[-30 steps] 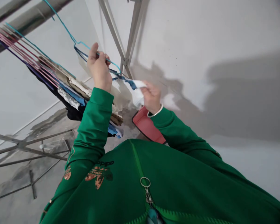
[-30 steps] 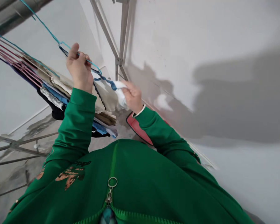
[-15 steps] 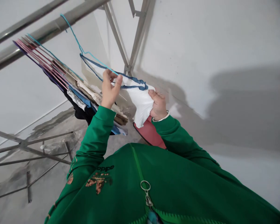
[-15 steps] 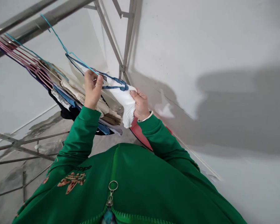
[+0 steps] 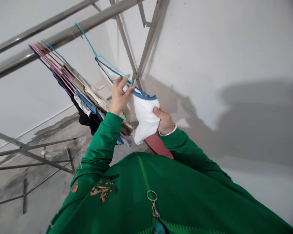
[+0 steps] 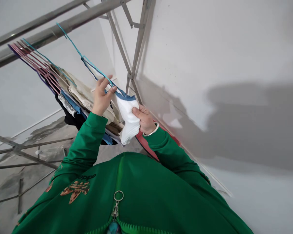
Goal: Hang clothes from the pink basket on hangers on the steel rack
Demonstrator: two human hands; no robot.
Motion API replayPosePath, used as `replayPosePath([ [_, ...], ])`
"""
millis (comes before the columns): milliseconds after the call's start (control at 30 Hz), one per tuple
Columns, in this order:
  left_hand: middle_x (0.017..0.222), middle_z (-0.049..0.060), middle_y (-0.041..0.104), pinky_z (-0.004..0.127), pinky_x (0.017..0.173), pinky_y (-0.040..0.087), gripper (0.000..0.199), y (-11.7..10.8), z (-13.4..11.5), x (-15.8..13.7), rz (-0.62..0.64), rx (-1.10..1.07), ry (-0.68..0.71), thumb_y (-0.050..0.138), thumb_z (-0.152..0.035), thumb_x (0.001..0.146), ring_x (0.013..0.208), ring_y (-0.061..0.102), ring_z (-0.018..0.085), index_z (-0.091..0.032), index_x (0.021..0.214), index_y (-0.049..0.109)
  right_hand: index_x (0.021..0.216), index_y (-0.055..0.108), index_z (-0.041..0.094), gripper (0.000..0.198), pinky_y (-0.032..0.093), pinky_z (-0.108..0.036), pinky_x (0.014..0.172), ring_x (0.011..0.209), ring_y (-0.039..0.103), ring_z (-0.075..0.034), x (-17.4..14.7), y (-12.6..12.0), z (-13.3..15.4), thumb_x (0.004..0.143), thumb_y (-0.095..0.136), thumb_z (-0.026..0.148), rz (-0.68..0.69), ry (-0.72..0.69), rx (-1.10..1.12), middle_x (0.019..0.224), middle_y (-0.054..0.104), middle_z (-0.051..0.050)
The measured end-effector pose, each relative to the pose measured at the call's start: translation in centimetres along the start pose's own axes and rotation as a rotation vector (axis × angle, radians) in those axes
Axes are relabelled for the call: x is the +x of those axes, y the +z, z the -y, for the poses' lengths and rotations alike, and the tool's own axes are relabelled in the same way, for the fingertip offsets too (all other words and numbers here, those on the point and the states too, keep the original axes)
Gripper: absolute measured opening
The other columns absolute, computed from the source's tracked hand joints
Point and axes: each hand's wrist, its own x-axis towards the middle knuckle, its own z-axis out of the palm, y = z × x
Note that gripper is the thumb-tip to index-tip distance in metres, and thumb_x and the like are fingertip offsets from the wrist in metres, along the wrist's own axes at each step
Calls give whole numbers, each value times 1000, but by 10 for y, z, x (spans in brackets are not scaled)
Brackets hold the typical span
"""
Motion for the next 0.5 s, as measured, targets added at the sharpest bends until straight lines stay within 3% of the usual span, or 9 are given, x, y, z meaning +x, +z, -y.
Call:
replayPosePath([
  [133, 114, 11, 50, 40, 97, 45, 52, -1, -6, -10, -173, 126, -83, 60, -62, 81, 117, 49, 25, -21, 114, 52, 93, 70, 23, 49, 60, -42, 75, 94, 69, -27, 8, -3, 5, 63, 75, 62, -37, -62, -7, 86, 73, -6],
  [233, 82, 4, 51, 35, 81, 48, 39, -6, -18, -14, -143, 156, -242, 68, -55, 78, 93, 55, 22, -21, 87, 51, 94, 70, 22, 48, 59, -38, 69, 83, 70, -24, 13, -5, -3, 64, 76, 60, -15, -40, -26, 82, 73, -4],
  [333, 58, -4, 38, 30, 67, 42, 40, -12, -32, -14, -79, 195, -347, 71, -42, 76, 66, 49, 16, -22, 63, 40, 90, 70, 22, 47, 55, -32, 60, 68, 66, -19, 21, -8, -14, 64, 76, 60, -3, -29, -52, 75, 71, -2],
  [500, 55, -6, 36, 25, 60, 33, 37, -19, -49, -7, -124, 176, -271, 69, -25, 73, 59, 41, 11, -21, 59, 35, 73, 63, 21, 42, 45, -26, 54, 54, 52, -12, 34, -9, -27, 67, 74, 61, 12, -47, -126, 59, 58, 3],
])
